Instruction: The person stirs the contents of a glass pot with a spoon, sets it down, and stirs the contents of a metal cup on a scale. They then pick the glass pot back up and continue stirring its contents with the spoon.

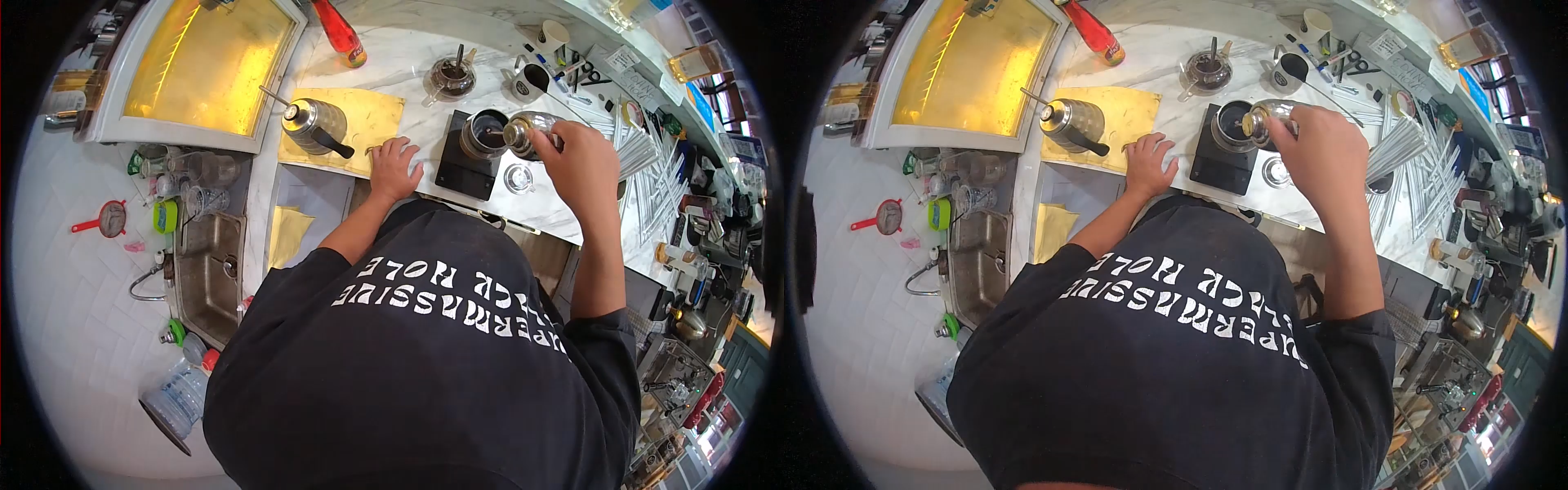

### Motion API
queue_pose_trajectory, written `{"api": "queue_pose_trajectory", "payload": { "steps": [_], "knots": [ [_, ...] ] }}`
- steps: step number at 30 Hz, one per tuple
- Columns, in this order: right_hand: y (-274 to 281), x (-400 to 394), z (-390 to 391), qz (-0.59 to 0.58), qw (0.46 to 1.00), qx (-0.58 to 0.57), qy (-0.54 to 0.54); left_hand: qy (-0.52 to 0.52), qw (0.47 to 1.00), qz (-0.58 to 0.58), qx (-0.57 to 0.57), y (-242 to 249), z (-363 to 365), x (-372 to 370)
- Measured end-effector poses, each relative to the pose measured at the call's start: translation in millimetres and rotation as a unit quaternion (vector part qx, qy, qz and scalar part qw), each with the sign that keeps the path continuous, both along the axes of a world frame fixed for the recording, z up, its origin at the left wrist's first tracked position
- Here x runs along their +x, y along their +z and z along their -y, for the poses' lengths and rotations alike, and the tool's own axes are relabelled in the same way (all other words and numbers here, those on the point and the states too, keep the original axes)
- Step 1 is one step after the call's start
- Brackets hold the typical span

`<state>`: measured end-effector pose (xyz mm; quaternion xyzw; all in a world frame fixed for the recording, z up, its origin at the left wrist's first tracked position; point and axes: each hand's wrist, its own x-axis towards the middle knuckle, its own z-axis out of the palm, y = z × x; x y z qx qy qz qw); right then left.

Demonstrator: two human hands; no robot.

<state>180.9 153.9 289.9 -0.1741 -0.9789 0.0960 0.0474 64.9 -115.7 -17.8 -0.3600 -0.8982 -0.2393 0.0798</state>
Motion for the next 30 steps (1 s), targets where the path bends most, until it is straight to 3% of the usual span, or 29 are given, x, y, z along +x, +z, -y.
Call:
{"api": "queue_pose_trajectory", "payload": {
  "steps": [30],
  "knots": [
    [4.4,-11.9,-10.1,0.013,0.999,-0.001,-0.04,0.0,1.0,-0.013,0.006,-2.7,0.7,-0.9]
  ]
}}
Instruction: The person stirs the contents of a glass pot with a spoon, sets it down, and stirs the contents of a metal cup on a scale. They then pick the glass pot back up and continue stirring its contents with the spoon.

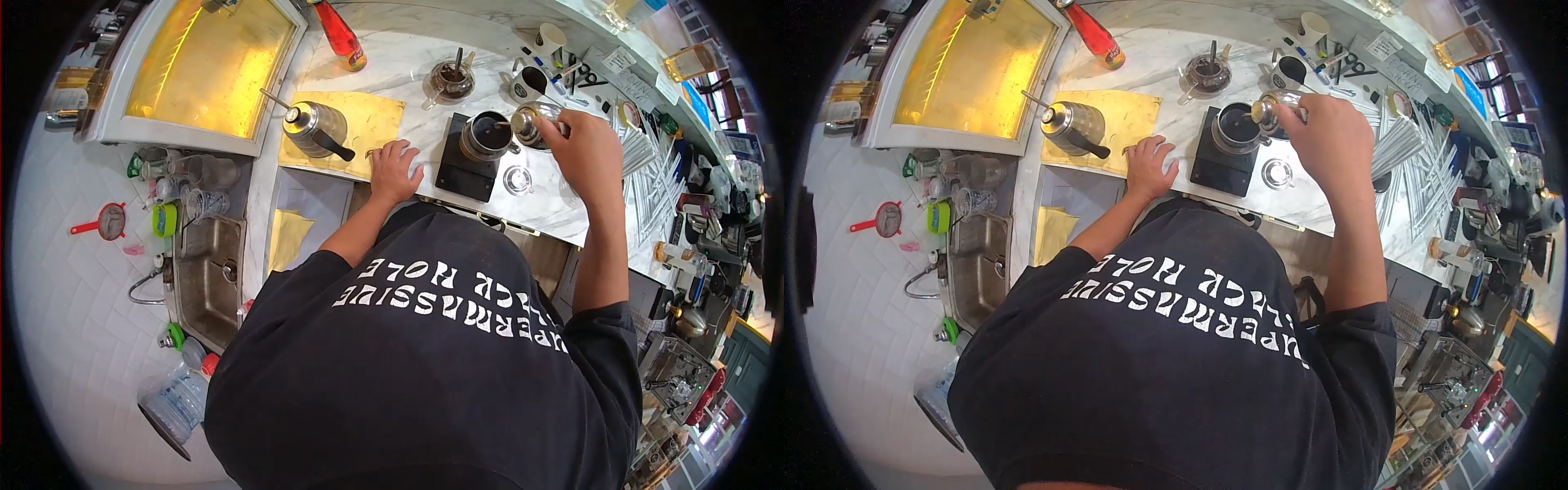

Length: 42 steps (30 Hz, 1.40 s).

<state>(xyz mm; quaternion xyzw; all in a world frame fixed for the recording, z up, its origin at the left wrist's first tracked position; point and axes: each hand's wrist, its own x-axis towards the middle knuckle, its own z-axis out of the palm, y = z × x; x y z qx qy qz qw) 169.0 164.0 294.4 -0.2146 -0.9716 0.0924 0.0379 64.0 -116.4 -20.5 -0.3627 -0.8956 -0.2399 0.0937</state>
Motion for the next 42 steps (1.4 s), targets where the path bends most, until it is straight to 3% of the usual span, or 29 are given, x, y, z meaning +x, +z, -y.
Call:
{"api": "queue_pose_trajectory", "payload": {
  "steps": [42],
  "knots": [
    [1.1,-5.6,4.5,-0.002,0.999,0.014,0.038,-0.001,1.0,0.0,0.01,3.5,-0.3,1.2]
  ]
}}
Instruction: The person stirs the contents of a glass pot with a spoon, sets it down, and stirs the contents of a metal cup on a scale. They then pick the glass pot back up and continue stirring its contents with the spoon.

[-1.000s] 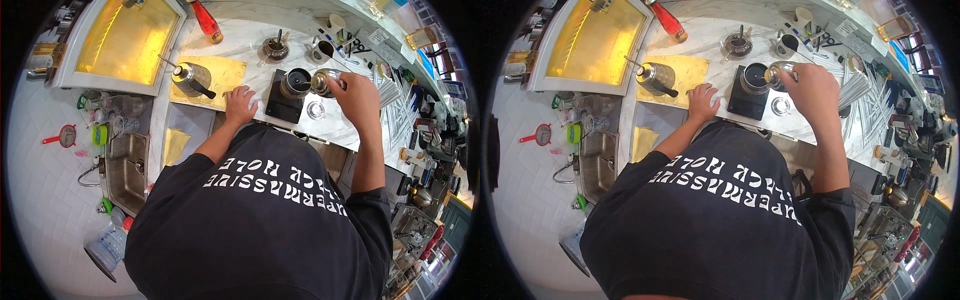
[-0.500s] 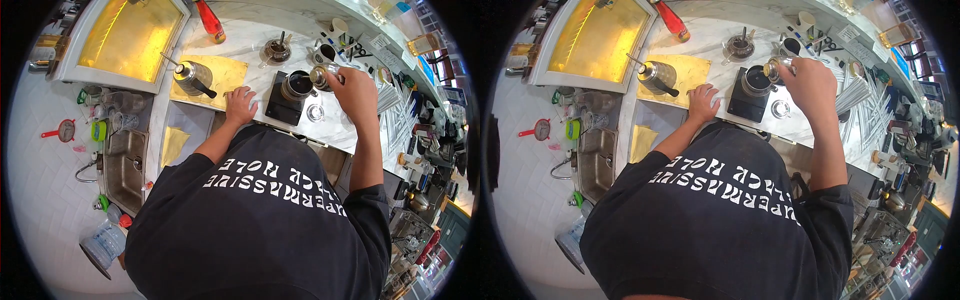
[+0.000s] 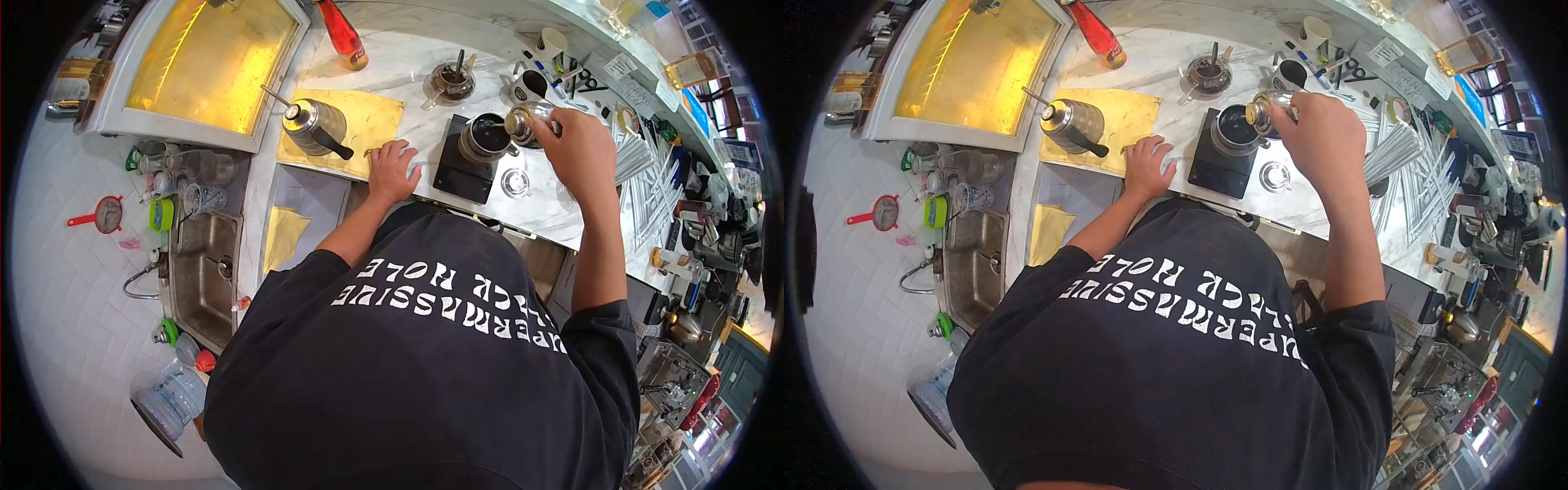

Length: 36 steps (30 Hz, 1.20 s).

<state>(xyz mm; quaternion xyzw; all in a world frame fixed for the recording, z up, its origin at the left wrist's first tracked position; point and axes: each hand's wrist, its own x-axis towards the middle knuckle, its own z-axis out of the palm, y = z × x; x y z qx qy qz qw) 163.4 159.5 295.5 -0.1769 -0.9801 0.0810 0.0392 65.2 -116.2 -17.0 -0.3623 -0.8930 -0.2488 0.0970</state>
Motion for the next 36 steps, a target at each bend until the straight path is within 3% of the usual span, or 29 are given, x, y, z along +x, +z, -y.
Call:
{"api": "queue_pose_trajectory", "payload": {
  "steps": [36],
  "knots": [
    [-1.4,13.7,-1.7,-0.005,0.999,-0.01,-0.052,-0.002,1.0,0.018,-0.003,-1.0,1.1,-0.9]
  ]
}}
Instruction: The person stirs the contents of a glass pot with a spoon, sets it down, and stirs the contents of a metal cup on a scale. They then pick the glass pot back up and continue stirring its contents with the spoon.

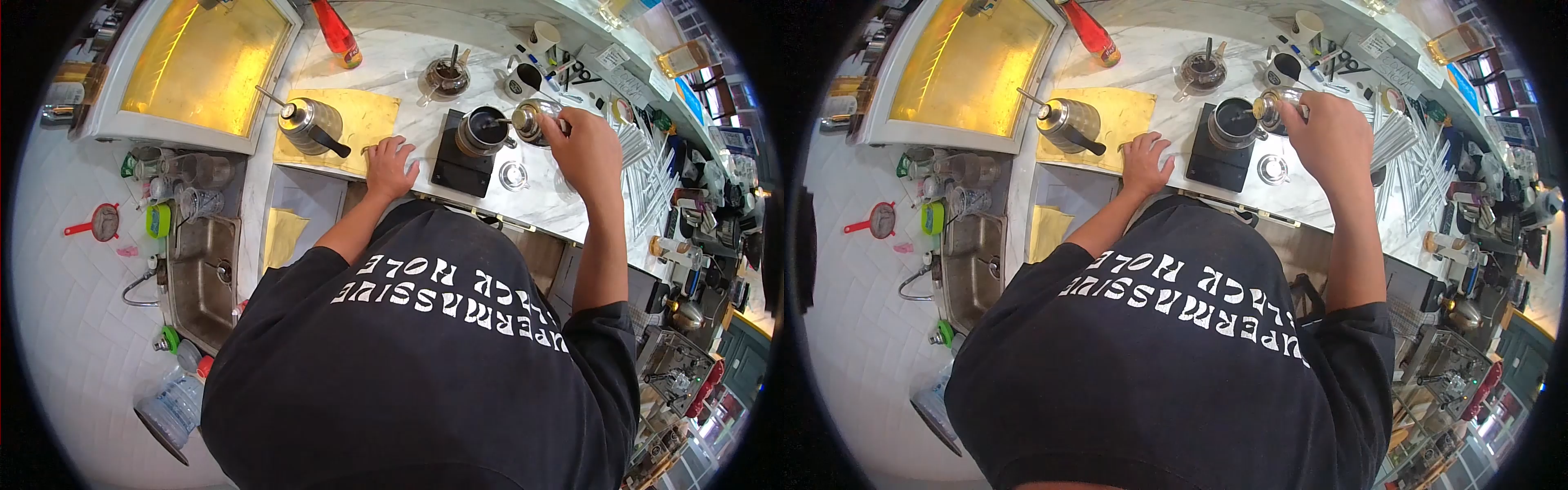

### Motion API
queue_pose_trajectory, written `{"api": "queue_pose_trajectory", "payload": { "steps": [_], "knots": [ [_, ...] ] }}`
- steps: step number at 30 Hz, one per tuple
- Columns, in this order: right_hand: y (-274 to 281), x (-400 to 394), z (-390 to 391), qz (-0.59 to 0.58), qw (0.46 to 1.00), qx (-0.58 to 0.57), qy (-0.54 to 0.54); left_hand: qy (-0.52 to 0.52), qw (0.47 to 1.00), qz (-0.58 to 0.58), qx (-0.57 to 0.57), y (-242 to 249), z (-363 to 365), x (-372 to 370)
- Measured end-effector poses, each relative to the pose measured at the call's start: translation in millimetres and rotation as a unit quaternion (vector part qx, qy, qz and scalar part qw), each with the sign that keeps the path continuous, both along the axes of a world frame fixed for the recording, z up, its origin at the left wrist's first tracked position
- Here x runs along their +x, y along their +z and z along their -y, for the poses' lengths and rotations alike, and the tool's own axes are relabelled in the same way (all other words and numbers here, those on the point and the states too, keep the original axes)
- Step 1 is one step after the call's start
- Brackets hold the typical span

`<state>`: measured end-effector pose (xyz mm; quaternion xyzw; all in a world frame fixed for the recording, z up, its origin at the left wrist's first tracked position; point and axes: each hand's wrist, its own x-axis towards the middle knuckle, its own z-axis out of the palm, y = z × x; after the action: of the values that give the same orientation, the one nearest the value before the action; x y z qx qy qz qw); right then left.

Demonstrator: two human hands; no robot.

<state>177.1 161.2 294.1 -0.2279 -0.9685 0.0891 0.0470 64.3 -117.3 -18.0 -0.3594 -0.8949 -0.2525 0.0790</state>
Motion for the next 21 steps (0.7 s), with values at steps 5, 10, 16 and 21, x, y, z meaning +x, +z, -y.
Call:
{"api": "queue_pose_trajectory", "payload": {
  "steps": [5,10,16,21],
  "knots": [
    [1.6,-4.2,5.4,-0.023,1.0,0.011,0.013,0.001,1.0,0.0,0.002,-0.1,0.0,0.2],
    [2.9,-3.6,8.7,-0.024,0.999,0.015,0.027,0.003,1.0,0.003,-0.001,1.5,0.0,0.7],
    [9.5,3.9,12.0,-0.016,1.0,0.001,0.025,0.003,1.0,0.002,0.003,2.9,-0.1,0.8],
    [9.9,9.3,7.2,-0.019,1.0,0.005,0.019,0.003,1.0,0.001,0.01,2.2,-0.2,0.9]
  ]
}}
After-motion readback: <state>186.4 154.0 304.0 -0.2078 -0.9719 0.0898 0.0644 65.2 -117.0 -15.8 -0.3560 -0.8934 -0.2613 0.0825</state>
